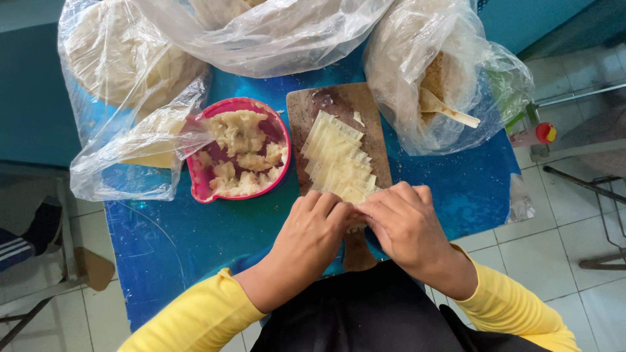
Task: The person tears pieces from a stack of thin dough sheets and layers them on a small wooden board, spoons brown powder from a plastic bag over the sheets, adds a crumbly filling from a pink bowl, folds and rolls the sheets by hand, and places the finished rolls into a large plastic bag with other completed rolls.
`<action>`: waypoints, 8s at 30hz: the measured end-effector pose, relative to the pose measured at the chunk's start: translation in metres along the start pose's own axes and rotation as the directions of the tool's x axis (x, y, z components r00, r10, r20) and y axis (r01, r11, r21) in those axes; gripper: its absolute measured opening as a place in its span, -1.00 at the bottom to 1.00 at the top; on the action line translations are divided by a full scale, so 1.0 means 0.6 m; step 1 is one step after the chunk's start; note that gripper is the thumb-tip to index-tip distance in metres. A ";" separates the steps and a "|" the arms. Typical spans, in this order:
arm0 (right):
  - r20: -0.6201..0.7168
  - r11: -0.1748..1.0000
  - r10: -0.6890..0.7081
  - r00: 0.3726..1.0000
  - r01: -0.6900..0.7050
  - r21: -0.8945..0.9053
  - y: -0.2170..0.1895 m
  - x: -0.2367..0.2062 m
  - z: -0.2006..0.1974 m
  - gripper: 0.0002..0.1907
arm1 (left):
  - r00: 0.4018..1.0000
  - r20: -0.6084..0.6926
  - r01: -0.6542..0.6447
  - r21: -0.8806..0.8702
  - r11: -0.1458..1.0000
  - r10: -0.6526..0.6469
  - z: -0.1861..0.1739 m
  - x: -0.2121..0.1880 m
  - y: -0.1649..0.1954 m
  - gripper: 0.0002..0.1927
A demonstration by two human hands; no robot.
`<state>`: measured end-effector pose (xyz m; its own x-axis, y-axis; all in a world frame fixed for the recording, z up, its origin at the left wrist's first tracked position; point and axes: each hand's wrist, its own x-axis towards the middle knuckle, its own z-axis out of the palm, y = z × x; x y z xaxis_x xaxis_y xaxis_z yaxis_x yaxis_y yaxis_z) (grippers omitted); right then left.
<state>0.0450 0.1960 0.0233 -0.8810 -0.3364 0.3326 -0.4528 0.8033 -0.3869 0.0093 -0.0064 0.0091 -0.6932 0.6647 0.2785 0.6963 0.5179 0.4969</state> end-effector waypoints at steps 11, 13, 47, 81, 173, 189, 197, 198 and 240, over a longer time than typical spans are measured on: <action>0.148 0.972 0.196 0.969 -0.212 0.103 0.024 0.031 0.008 -0.91 | 0.981 -0.084 0.142 -0.325 0.935 -0.178 0.004 0.015 -0.021 -0.96; 0.106 0.986 0.139 0.985 -0.148 0.077 0.018 0.027 0.006 -0.86 | 0.990 -0.084 0.085 -0.273 0.958 -0.112 0.003 0.016 -0.021 -0.88; -0.082 0.990 0.025 0.996 -0.036 -0.135 -0.002 0.030 0.017 -0.83 | 0.995 -0.094 -0.017 0.091 0.996 0.026 0.006 0.011 -0.022 -0.71; -0.097 0.971 -0.040 0.994 0.015 -0.238 -0.051 0.026 -0.008 -0.74 | 0.972 -0.203 0.123 0.019 0.992 -0.117 -0.022 -0.032 0.016 -0.65; -0.360 0.645 0.615 0.701 -0.186 0.741 0.186 0.000 -0.113 -0.79 | 0.953 -0.006 0.303 0.025 0.953 -0.303 -0.036 -0.003 0.042 -0.75; 0.008 0.556 0.534 0.845 -0.359 0.750 0.032 -0.075 -0.038 -0.76 | 0.932 0.059 0.360 -0.072 0.930 -0.357 -0.042 -0.026 0.015 -0.77; -0.204 0.991 -0.060 0.977 0.083 0.106 -0.013 -0.061 -0.050 -0.87 | 0.957 -0.029 0.279 -0.164 0.946 -0.288 -0.038 -0.031 0.009 -0.86; -0.207 0.991 -0.092 0.974 0.110 0.075 -0.016 -0.060 -0.050 -0.85 | 0.953 -0.016 0.296 -0.172 0.939 -0.303 -0.037 -0.031 0.009 -0.87; -0.146 0.976 0.219 0.965 -0.218 0.022 0.011 -0.031 -0.012 -0.77 | 0.972 -0.174 0.092 -0.335 0.938 -0.158 -0.008 -0.019 0.018 -0.76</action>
<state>0.0592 0.2112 0.0204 -0.9290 -0.0771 0.3620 -0.2529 0.8464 -0.4687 0.0239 -0.0111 0.0151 -0.8162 0.4704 0.3354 0.5264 0.3663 0.7673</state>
